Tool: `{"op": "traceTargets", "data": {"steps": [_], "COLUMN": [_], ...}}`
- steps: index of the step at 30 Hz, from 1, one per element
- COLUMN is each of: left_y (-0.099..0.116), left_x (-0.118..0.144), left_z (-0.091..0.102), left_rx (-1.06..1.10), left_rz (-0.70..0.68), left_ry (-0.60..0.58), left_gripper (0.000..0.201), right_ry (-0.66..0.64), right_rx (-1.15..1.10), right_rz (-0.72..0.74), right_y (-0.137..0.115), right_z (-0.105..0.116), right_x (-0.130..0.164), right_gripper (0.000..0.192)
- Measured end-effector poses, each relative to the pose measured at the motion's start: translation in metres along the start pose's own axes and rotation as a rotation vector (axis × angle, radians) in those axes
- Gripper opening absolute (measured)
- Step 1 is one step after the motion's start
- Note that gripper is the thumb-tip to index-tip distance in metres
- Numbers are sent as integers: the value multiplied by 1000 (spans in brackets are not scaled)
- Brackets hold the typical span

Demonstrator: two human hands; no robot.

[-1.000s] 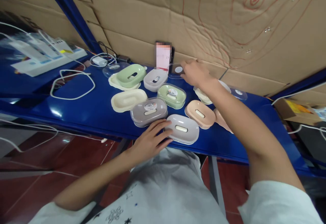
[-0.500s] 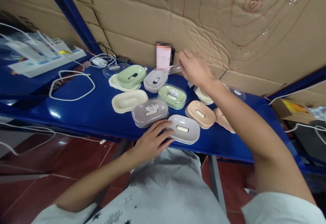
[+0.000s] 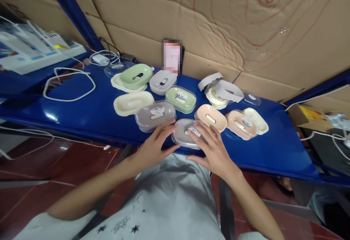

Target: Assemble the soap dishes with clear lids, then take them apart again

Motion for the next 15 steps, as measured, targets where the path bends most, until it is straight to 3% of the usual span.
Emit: {"op": "traceTargets", "data": {"steps": [4, 10, 15], "left_y": [-2, -3, -2], "left_x": [0, 0, -1], "left_z": [-1, 1, 5], "left_rx": [-12, 3, 59], "left_rz": [1, 9, -60], "left_ry": [-2, -10, -44], "left_gripper": [73, 70, 60], "right_ry": [45, 45, 116], "right_rx": [58, 107, -17], "right_rz": [-70, -61, -65], "right_y": [1, -5, -4], "right_z": [-6, -13, -9], "right_x": [-3, -1, 7], "right_gripper": [68, 71, 80]}}
Point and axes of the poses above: each hand's wrist, its own x-axis away from the middle knuckle, its own z-axis out of the back of the hand, y = z × x, the point moved 4 cm from there along -x, towards the middle knuckle, and after that the axes turned 7 degrees about z, right-handed, at the moved point
